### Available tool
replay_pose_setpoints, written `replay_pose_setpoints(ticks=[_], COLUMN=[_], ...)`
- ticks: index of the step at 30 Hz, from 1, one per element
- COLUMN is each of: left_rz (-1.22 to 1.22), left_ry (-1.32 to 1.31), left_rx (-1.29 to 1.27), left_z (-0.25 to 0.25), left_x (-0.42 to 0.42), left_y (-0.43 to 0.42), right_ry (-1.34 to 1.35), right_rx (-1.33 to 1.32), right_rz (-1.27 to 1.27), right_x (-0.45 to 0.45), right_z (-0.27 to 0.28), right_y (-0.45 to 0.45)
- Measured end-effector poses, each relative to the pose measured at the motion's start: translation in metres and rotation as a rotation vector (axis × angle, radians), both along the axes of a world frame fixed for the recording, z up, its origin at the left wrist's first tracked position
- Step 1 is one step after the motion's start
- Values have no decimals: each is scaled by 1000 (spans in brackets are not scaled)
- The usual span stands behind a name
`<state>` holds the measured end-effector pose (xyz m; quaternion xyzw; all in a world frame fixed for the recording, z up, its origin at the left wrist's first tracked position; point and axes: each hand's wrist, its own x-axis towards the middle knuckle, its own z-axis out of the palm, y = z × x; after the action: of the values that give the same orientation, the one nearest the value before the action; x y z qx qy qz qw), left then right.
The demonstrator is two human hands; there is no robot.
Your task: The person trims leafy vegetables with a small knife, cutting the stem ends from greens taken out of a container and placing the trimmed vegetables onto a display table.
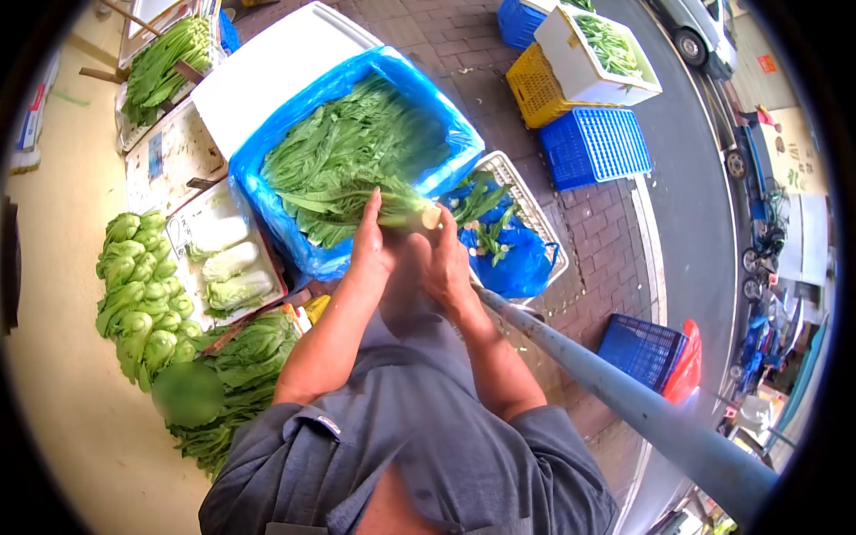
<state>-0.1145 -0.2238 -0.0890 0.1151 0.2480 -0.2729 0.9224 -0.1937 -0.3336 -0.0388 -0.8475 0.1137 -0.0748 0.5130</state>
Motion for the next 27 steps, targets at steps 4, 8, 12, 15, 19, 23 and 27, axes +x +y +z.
replay_pose_setpoints(ticks=[4,8,12,15,19,23,27], left_rz=[-16,-57,-77,-62,-81,-130,-182], left_ry=[43,52,80,41,58,72,51], left_rx=[9,39,3,-1,138,230,232], left_z=[-8,-8,-3,-4,-3,6,14], left_x=[1,3,12,15,12,13,20], left_y=[3,-2,-18,-39,-64,-80,-91], right_ry=[-22,-95,-76,-68,-35,-90,-125], right_rx=[28,88,360,601,767,740,703], right_rz=[-15,-9,-119,-199,-391,-521,-514], right_x=[-3,-4,-6,-9,-13,-16,-16], right_z=[-14,-17,-34,-30,-19,-23,-33], right_y=[-7,-20,-30,-34,-38,-36,-50])
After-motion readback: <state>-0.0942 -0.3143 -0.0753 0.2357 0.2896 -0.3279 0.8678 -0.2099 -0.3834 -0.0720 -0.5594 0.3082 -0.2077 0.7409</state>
